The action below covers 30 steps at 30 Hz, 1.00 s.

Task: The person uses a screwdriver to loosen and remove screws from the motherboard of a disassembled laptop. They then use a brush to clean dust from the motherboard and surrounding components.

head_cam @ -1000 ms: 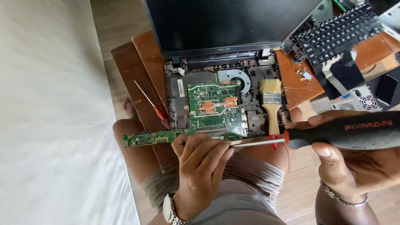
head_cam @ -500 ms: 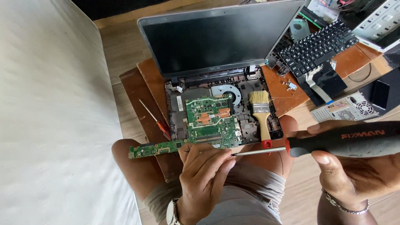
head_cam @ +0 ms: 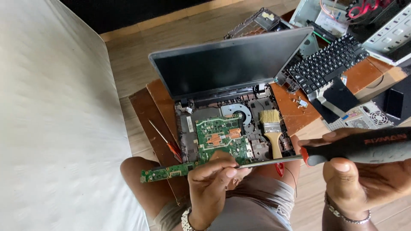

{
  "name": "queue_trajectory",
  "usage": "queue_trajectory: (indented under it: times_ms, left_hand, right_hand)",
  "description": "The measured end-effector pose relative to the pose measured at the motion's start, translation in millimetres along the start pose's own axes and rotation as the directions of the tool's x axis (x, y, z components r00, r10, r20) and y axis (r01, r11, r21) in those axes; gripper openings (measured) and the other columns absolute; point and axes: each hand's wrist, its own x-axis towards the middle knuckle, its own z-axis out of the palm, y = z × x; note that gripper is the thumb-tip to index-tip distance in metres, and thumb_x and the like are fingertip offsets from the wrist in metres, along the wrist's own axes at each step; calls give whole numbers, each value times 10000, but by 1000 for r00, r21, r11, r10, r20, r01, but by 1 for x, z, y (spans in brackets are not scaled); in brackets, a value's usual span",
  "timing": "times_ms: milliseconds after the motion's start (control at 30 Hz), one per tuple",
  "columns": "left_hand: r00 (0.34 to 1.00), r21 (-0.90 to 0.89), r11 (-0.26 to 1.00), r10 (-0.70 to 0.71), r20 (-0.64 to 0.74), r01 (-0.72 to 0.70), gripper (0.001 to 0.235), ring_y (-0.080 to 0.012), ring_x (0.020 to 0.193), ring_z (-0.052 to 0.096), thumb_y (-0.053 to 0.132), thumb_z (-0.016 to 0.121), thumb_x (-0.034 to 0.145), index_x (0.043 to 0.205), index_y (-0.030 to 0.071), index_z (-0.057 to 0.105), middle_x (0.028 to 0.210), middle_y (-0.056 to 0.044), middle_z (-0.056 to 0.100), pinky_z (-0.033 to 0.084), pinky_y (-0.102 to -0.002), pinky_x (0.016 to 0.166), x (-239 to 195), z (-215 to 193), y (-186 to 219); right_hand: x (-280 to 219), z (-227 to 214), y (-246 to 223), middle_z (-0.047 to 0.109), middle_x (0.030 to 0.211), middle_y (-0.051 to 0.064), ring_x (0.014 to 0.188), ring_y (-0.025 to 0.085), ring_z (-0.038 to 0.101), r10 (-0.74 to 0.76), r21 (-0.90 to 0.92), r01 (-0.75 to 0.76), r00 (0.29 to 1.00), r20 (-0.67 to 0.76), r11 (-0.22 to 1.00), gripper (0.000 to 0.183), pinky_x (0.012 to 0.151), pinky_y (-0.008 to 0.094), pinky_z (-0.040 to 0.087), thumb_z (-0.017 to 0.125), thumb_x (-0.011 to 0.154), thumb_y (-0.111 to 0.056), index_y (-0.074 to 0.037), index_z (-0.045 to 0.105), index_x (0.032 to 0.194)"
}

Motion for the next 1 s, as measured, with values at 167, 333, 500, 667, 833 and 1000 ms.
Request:
queue_trajectory:
  times_ms: [167, 333, 500, 667, 833, 1000]
  left_hand:
    - [990, -244, 965, -115, -77, 93, 160, -353, 1023, 713, 72, 835, 1025, 1136, -34, 878, 1003, -186, 785, 757, -491, 904, 4, -12, -31]
    - [989, -296, 955, -75, -130, 34, 133, -419, 1006, 804, 24, 852, 1005, 1127, -20, 882, 1093, -281, 807, 740, -448, 828, 7, -16, -34]
    - [992, -276, 958, 49, -116, -80, 116, -393, 982, 804, 45, 871, 998, 1114, 39, 877, 1061, -225, 807, 686, -529, 942, 14, -16, -26]
    - [992, -261, 959, 93, -86, -113, 129, -401, 1003, 797, 23, 844, 1022, 1146, 49, 869, 1060, -231, 790, 691, -546, 955, 18, -15, -25]
    - [990, -207, 971, 97, -105, -117, 106, -406, 986, 822, 16, 849, 1006, 1108, 35, 868, 1028, -218, 816, 701, -561, 920, 20, -15, -26]
    - [992, -225, 968, 94, -89, -112, 120, -416, 987, 806, 12, 832, 1027, 1139, 36, 869, 1049, -216, 786, 733, -555, 921, 20, -16, -31]
  right_hand:
    - [7, 29, -4, 568, 981, 485, 789, 485, 629, -266, 106, 271, 962, -63, 957, 651, 788, 591, 577, 597, 1071, -161, 136, 224, 1514]
    - [-11, 31, 8, 690, 1008, 252, 883, 322, 710, -111, -4, 111, 992, -53, 994, 599, 939, 376, 543, 661, 1131, -247, 201, 350, 1379]
    - [-16, 43, 8, 623, 1102, 373, 823, 397, 648, -122, 105, 137, 983, -140, 985, 706, 845, 511, 597, 650, 1105, -217, 38, 243, 1623]
    - [-15, 39, 27, 632, 1035, 332, 827, 368, 640, -153, 28, 158, 979, -131, 987, 737, 856, 432, 496, 614, 1140, -242, 107, 211, 1649]
    - [-7, 48, 6, 573, 1022, 448, 721, 412, 598, -168, 106, 174, 984, -64, 979, 696, 722, 581, 629, 579, 1114, -82, -17, 176, 1677]
    - [-22, 44, 49, 640, 1040, 375, 856, 387, 632, -60, 172, 90, 983, -174, 981, 887, 928, 512, 576, 659, 1134, -192, -106, 218, 1899]
